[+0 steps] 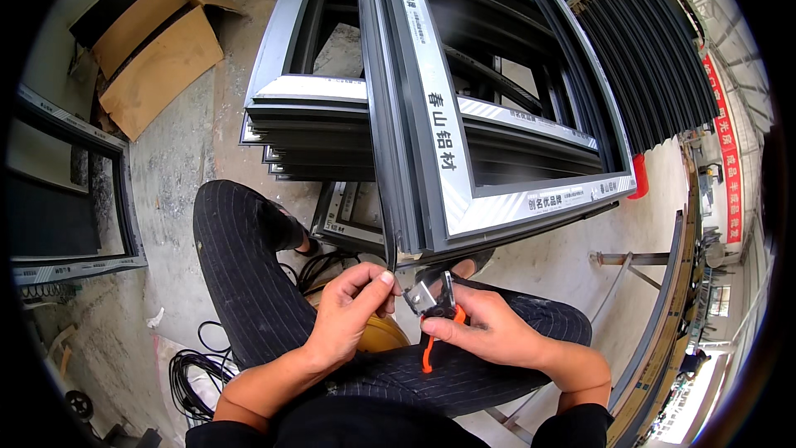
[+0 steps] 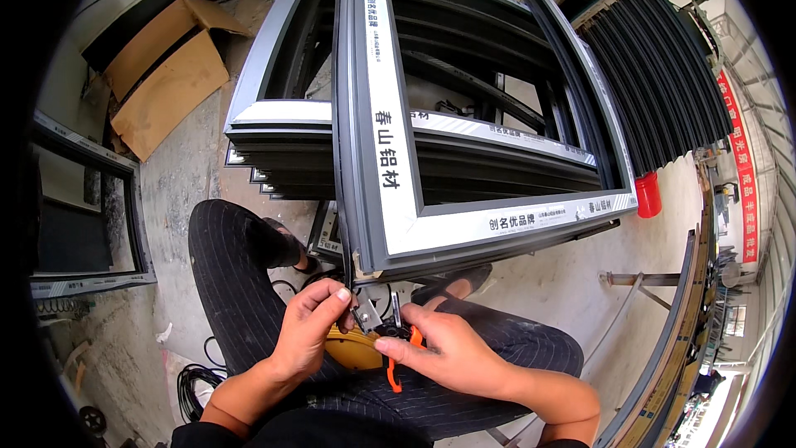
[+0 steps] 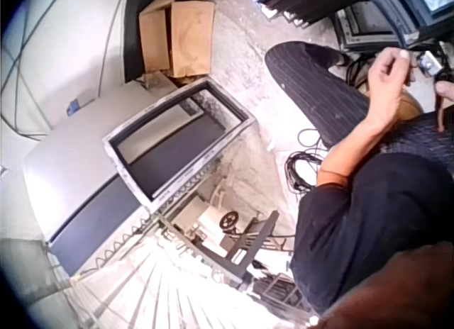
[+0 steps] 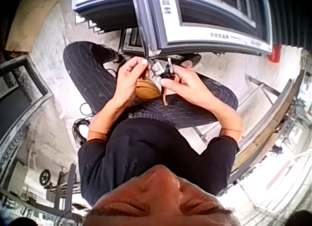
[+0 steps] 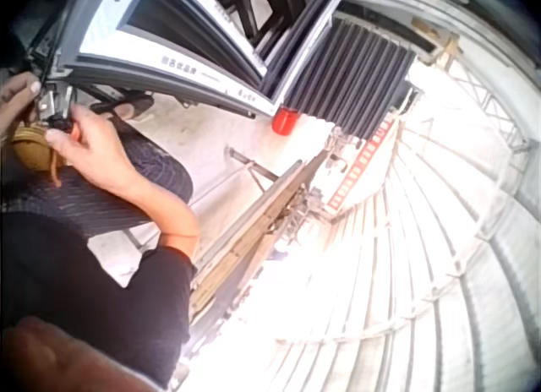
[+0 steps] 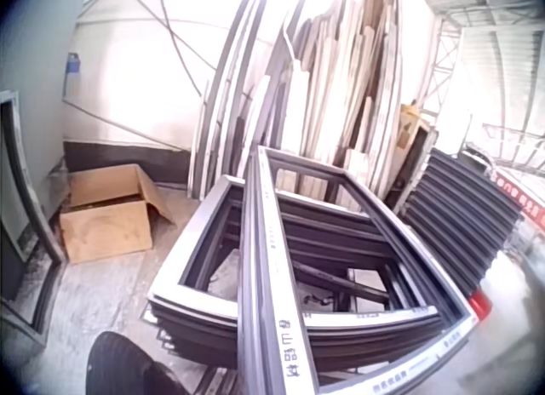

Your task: The person installs a rubber seal onto a window frame by hand, pressing it into the groove along the edges. They use pliers to cut the seal to size and tuck the ends into the corners. The person repeats this process for multiple sides of the frame.

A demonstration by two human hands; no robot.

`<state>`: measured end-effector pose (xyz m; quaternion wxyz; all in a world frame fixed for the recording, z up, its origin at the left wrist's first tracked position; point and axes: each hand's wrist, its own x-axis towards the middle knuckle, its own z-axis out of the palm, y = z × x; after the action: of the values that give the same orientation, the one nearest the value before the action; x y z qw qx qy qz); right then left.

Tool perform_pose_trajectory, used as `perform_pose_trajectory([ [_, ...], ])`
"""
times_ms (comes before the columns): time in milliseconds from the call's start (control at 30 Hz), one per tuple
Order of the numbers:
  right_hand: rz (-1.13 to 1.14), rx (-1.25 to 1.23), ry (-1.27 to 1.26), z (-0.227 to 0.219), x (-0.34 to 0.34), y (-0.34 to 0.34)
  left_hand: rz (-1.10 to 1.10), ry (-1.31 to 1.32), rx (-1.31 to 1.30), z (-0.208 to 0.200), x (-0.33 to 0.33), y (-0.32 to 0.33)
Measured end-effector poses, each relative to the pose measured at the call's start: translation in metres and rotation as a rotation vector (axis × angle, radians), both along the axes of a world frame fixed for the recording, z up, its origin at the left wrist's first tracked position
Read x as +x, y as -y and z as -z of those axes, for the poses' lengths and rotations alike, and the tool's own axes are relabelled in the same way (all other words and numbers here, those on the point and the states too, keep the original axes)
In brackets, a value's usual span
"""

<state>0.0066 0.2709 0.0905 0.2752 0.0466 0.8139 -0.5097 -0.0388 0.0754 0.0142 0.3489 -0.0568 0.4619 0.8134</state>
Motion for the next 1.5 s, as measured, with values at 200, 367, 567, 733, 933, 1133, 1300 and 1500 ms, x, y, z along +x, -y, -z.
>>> perform_pose_trajectory([
  [200,-0.190,0.422,-0.260,-0.009,-0.003,0.007,0.001,0.010,-0.001,0.003,0.001,0.000],
  [367,-0.326,0.168,-0.057,-0.015,-0.012,-0.006,-0.006,0.013,0.020,0.003,0.001,0.001],
  [567,-0.176,-1.018,0.678,0.041,0.027,-0.015,0.012,0.011,0.020,0.002,0.000,-0.001],
  [733,-0.006,-0.876,0.919,0.062,0.052,0.004,0.022,0.043,0.022,0.000,-0.002,0.001],
  [933,0.032,-0.865,0.708,0.016,0.017,-0.008,-0.020,0.063,0.031,-0.002,-0.001,0.001],
  [1133,-0.266,-0.121,0.218,0.006,0.007,-0.011,0.006,0.007,-0.061,-0.005,-0.002,0.005],
  [1300,-0.221,0.040,0.217,-0.015,-0.027,-0.011,0.022,-0.162,-0.199,-0.005,-0.007,0.016],
  [1500,-0.303,0.149,0.076,-0.006,-0.035,-0.006,0.081,-0.655,-0.424,-0.010,-0.021,0.022],
])
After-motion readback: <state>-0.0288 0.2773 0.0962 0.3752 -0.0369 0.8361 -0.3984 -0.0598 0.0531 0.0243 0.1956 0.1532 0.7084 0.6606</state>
